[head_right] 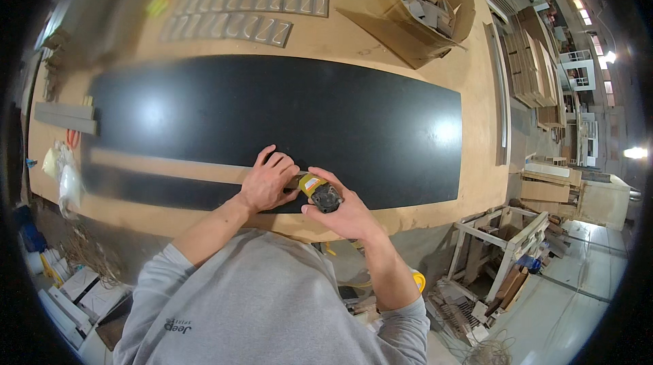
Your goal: Assembling wooden blocks onto long strips using a pneumatic nail gun and glue.
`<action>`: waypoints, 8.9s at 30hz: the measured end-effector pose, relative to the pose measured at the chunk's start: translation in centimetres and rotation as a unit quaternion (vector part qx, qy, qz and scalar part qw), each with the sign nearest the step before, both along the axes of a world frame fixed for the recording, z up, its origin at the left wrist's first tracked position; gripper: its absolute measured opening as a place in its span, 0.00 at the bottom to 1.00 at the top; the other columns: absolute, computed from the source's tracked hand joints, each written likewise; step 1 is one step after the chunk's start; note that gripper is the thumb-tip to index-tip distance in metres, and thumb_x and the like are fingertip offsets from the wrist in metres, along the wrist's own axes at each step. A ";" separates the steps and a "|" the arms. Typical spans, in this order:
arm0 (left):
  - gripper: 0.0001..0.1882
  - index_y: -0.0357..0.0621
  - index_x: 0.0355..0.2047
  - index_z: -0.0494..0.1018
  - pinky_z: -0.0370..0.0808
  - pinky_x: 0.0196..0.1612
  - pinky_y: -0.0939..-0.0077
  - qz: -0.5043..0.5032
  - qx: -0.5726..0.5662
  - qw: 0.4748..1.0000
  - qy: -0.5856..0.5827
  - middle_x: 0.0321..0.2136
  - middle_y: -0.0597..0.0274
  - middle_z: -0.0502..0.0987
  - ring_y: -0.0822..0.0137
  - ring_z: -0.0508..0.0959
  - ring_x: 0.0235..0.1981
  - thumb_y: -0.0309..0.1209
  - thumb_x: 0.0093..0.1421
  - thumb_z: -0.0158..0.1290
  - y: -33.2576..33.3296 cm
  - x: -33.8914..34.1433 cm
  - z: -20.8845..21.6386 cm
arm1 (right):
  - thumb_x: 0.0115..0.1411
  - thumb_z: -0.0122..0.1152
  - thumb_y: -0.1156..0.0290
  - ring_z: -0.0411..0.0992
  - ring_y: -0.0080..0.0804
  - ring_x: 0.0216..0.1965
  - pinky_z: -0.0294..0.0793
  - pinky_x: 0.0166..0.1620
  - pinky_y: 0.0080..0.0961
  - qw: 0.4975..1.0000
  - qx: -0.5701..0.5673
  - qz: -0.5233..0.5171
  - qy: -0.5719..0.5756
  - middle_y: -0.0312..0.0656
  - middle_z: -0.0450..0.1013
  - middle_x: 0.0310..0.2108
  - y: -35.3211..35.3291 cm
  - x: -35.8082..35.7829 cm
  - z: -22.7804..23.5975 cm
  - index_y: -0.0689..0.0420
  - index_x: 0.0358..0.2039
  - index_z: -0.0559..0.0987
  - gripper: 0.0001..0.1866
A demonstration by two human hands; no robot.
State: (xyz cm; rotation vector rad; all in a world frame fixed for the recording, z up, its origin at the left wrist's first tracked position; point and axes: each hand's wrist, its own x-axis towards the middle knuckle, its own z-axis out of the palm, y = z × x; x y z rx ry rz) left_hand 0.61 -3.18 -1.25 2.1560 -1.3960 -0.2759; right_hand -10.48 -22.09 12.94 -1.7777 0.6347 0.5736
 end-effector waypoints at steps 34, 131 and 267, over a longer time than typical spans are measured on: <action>0.27 0.47 0.56 0.76 0.53 0.77 0.38 0.053 0.052 0.997 -0.002 0.54 0.63 0.74 0.58 0.70 0.64 0.39 0.59 0.69 4.2 0.0 2.0 | 0.60 0.73 0.65 0.64 0.57 0.69 0.68 0.70 0.50 0.897 -0.429 -0.064 -0.084 0.56 0.65 0.70 -4.8 -2.9 -4.7 0.53 0.73 0.67 0.42; 0.19 0.40 0.63 0.77 0.76 0.61 0.69 0.216 -0.137 0.853 0.455 0.54 0.57 0.85 0.63 0.82 0.56 0.34 0.76 0.54 7.9 2.4 7.9 | 0.46 0.79 0.69 0.74 0.40 0.50 0.68 0.56 0.39 0.852 -0.309 -0.019 -0.423 0.36 0.77 0.46 2.6 -0.8 -5.6 0.49 0.53 0.84 0.29; 0.27 0.48 0.53 0.79 0.69 0.58 0.55 0.007 0.072 0.997 -0.041 0.44 0.60 0.75 0.54 0.76 0.52 0.36 0.52 0.72 -1.0 -1.3 2.2 | 0.53 0.72 0.66 0.74 0.37 0.48 0.65 0.56 0.45 0.910 -0.319 -0.159 -0.212 0.29 0.79 0.40 3.0 -6.1 -12.7 0.44 0.47 0.89 0.19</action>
